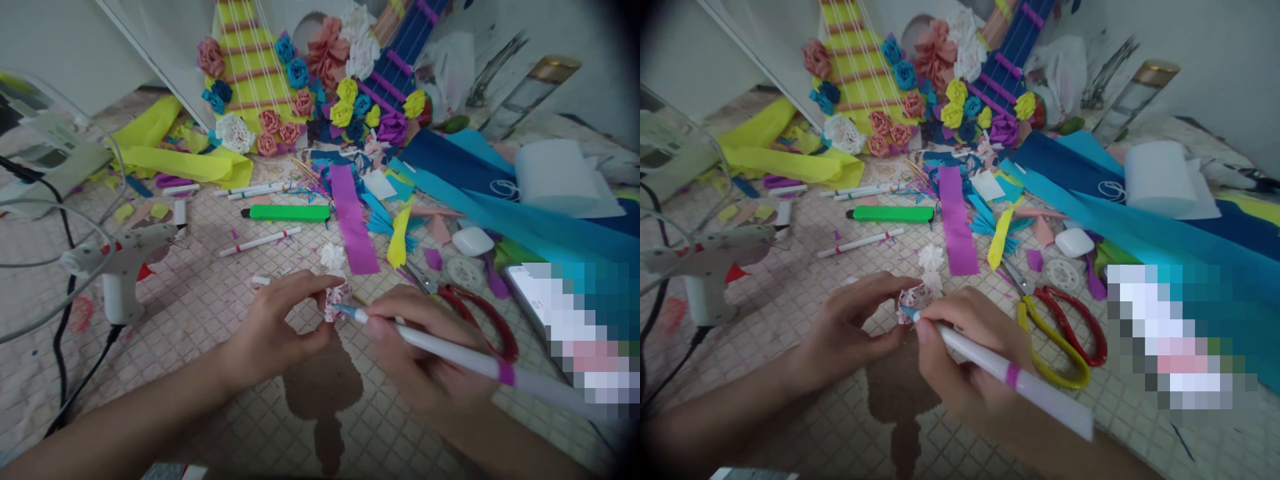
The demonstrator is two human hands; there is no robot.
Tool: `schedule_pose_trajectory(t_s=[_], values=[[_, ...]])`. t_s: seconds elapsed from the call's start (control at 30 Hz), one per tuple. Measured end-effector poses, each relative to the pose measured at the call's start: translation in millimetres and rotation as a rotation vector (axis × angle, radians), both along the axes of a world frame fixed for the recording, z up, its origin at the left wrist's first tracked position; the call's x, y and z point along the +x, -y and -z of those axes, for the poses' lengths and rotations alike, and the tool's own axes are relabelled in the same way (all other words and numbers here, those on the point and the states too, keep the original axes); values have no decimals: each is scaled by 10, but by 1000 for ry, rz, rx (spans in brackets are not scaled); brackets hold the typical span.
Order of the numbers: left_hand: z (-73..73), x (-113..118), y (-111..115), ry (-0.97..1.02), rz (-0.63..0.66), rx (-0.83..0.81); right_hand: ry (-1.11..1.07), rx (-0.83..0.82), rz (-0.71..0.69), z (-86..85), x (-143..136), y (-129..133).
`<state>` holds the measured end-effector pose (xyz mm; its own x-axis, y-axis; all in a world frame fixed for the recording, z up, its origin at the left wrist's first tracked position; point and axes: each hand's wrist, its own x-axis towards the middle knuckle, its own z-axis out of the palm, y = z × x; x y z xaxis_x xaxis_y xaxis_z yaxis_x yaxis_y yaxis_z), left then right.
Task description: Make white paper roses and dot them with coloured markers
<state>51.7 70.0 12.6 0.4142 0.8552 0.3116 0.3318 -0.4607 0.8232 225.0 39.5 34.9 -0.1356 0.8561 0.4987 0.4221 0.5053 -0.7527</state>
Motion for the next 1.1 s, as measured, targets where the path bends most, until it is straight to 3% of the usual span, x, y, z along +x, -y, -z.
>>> schedule_pose_trajectory(t_s=[0.33, 0.73, 0.97, 1.1], values=[[16, -2, 16, 44, -25, -89, -25, 30, -14, 3, 0, 20], [77, -31, -5, 63, -36, -84, 17, 22, -53, 12, 2, -7], [106, -33, -9, 129, -22, -129, -90, 110, -28, 0, 35, 15], [85, -28, -11, 126, -32, -135, -49, 65, -18, 1, 21, 14]])
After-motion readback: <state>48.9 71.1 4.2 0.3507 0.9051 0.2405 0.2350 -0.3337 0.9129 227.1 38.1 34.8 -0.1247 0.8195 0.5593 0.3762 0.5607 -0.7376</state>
